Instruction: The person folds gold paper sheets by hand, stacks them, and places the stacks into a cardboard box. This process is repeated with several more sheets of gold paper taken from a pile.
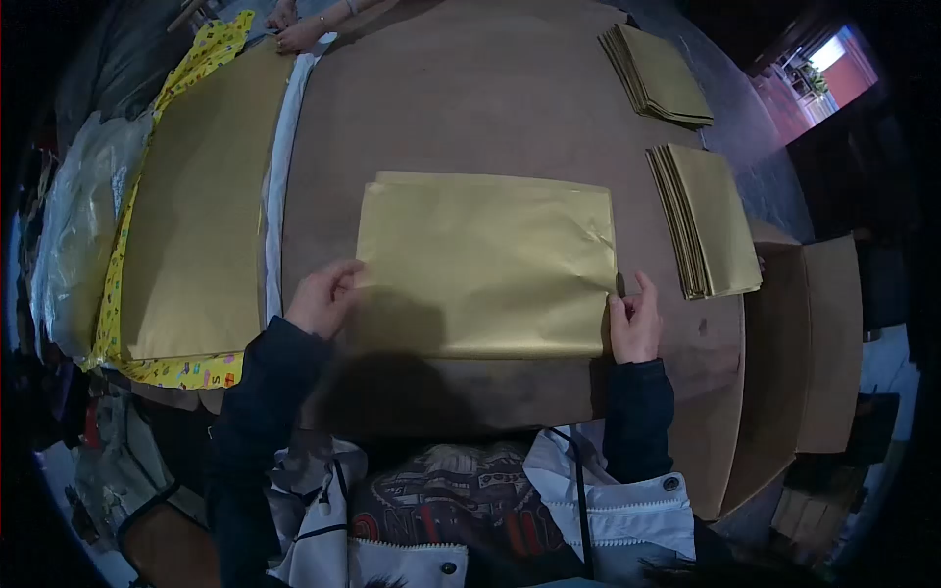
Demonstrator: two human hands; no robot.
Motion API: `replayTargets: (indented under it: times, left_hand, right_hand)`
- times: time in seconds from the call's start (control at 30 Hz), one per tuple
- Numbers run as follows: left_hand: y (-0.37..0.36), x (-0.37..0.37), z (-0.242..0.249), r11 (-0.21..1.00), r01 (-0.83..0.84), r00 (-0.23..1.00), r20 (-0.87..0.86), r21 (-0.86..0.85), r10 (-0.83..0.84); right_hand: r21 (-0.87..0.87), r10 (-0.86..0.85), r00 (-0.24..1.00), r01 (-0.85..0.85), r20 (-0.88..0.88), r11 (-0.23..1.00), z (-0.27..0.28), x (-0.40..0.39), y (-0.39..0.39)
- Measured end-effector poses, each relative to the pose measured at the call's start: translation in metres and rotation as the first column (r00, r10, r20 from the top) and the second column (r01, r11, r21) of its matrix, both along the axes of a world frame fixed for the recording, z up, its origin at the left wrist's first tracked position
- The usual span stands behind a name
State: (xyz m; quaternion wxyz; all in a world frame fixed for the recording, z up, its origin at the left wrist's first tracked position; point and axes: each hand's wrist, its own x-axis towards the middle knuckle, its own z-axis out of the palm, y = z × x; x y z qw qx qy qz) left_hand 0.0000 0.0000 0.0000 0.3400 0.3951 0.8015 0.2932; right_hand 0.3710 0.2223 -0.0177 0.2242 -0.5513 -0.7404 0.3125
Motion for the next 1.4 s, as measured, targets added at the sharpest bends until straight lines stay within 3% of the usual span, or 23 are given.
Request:
replayTargets:
  times: [0.17, 0.2, 0.27, 0.4, 0.5, 0.53, 0.63, 0.7, 0.77, 0.8, 1.1, 1.4]
  left_hand:
    - [0.05, -0.018, 0.007, 0.997, -0.039, 0.993, -0.111, 0.065, 0.046]
    - [0.061, -0.033, 0.006, 0.992, -0.002, 0.984, -0.178, 0.126, 0.025]
    - [0.083, -0.052, -0.015, 0.957, -0.049, 0.985, -0.145, 0.284, 0.093]
    - [0.117, -0.067, -0.011, 0.973, -0.05, 0.954, -0.278, 0.226, 0.114]
    - [0.13, -0.075, -0.009, 0.992, -0.035, 0.968, -0.241, 0.12, 0.064]
    - [0.132, -0.078, -0.013, 0.988, 0.013, 0.947, -0.319, 0.156, 0.038]
    - [0.133, -0.081, -0.015, 0.991, 0.025, 0.946, -0.324, 0.13, 0.019]
    - [0.13, -0.086, -0.025, 0.975, 0.05, 0.956, -0.292, 0.217, 0.016]
    - [0.132, -0.087, -0.026, 0.974, 0.0, 0.965, -0.255, 0.225, 0.059]
    - [0.134, -0.082, -0.018, 0.989, -0.009, 0.956, -0.288, 0.145, 0.051]
    - [0.136, -0.09, -0.025, 0.987, -0.021, 0.971, -0.23, 0.16, 0.058]
    - [0.134, -0.088, -0.026, 0.977, 0.004, 0.954, -0.292, 0.213, 0.06]
  right_hand:
    - [0.035, -0.001, 0.999, 0.0, 0.033, 0.999, 0.005, -0.001, -0.002]
    - [0.048, 0.002, 1.0, -0.002, 0.011, 0.999, -0.001, -0.005, -0.001]
    - [0.031, -0.009, 0.999, 0.008, 0.035, 0.999, -0.005, -0.004, 0.001]
    - [0.035, -0.033, 0.999, 0.033, 0.003, 0.999, -0.003, -0.004, -0.001]
    - [0.03, -0.036, 0.999, 0.037, -0.015, 0.999, 0.001, -0.006, -0.001]
    - [0.033, -0.038, 0.999, 0.038, -0.001, 0.999, 0.0, -0.006, -0.001]
    - [0.02, -0.033, 0.999, 0.033, 0.004, 0.999, -0.002, -0.004, 0.001]
    - [0.006, -0.029, 1.0, 0.029, -0.005, 1.0, -0.003, -0.003, 0.003]
    - [0.021, -0.004, 0.999, 0.003, 0.038, 1.0, -0.002, -0.004, 0.004]
    - [-0.005, -0.017, 1.0, 0.017, 0.025, 1.0, 0.004, -0.007, 0.002]
    - [0.015, 0.024, 0.999, -0.025, 0.042, 1.0, -0.004, -0.004, 0.006]
    - [0.092, 0.059, 0.994, -0.068, 0.095, 0.993, 0.003, -0.009, 0.005]
